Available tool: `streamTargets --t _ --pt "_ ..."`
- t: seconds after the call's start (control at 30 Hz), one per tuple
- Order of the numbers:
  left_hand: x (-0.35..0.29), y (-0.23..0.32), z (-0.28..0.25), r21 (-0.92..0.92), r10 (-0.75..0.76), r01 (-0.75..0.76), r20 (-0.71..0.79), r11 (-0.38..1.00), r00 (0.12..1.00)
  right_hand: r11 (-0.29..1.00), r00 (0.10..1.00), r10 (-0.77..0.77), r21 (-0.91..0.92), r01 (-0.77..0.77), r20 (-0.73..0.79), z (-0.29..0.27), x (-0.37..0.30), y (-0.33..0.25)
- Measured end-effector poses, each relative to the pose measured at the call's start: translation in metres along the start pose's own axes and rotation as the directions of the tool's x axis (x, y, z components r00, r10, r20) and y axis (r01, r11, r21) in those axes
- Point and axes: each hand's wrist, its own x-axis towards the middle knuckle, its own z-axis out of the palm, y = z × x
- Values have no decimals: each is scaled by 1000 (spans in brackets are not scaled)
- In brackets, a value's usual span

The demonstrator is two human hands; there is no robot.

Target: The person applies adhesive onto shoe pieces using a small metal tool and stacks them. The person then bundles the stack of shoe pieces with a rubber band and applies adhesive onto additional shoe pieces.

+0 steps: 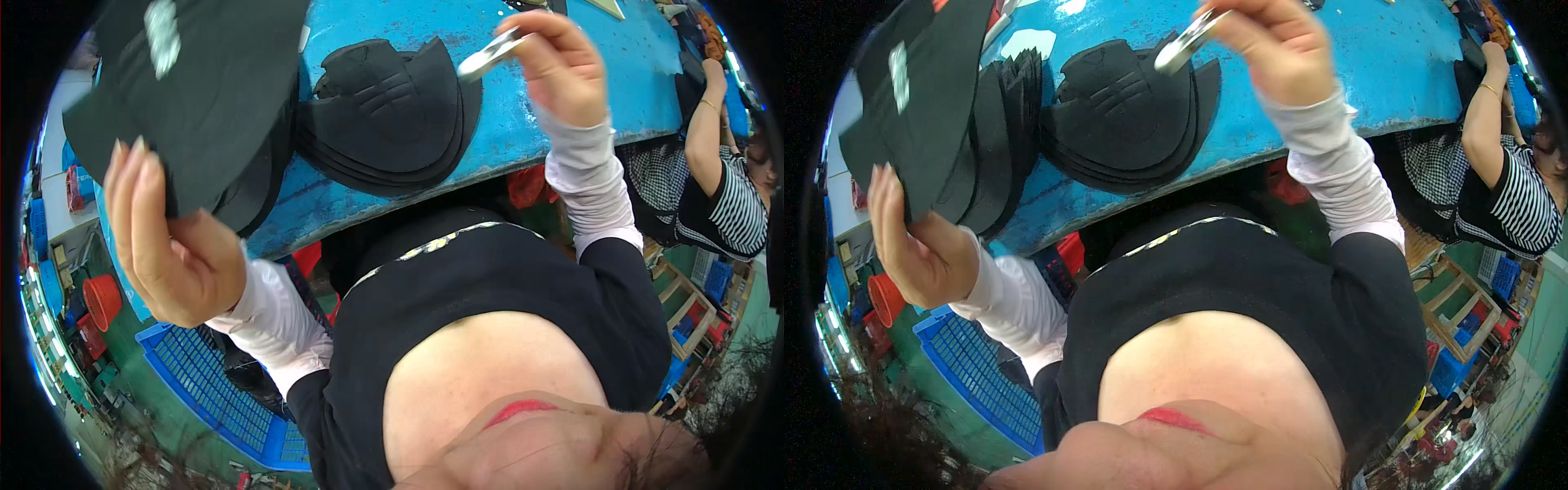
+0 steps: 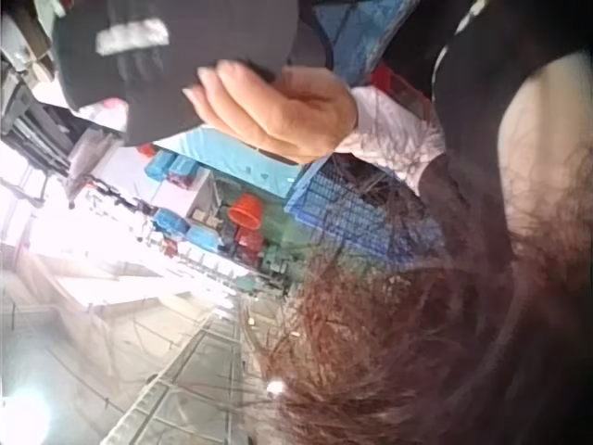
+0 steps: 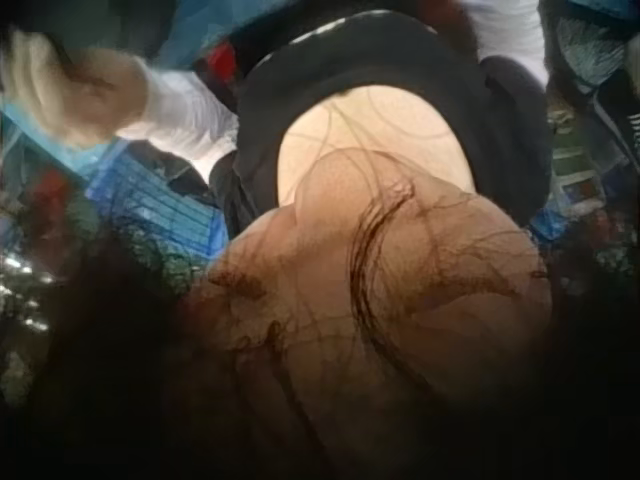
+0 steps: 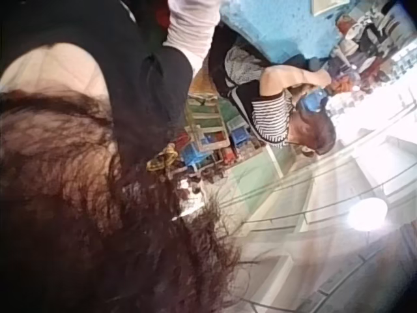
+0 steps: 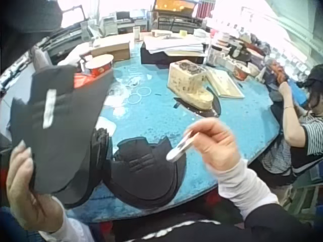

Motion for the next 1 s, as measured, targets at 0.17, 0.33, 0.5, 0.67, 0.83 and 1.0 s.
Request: streamTargets --t 0.17,0.33,0.5,0.67,0.83,1.0 --pt "-65 -25 -33 320 -297 167 416 933 860 721 953 -172 -628 294 249 33 -2 38" --pt "-59 27 -3 106 -209 190 210 976 955 610 888 -221 -653 449 404 44 11 44" --pt "-88 67 62 -382 -15 306 605 872 796 618 852 -155 -624 478 500 54 12 46" --pt "-101 65 70 -386 -35 321 592 865 805 546 800 -202 -613 571 565 55 15 59" --pt "-103 65 73 -389 -47 325 577 862 815 517 812 -231 -639 569 536 56 25 71" --pt "-104 65 73 -380 -54 327 578 865 814 473 787 -284 -634 612 548 53 36 81"
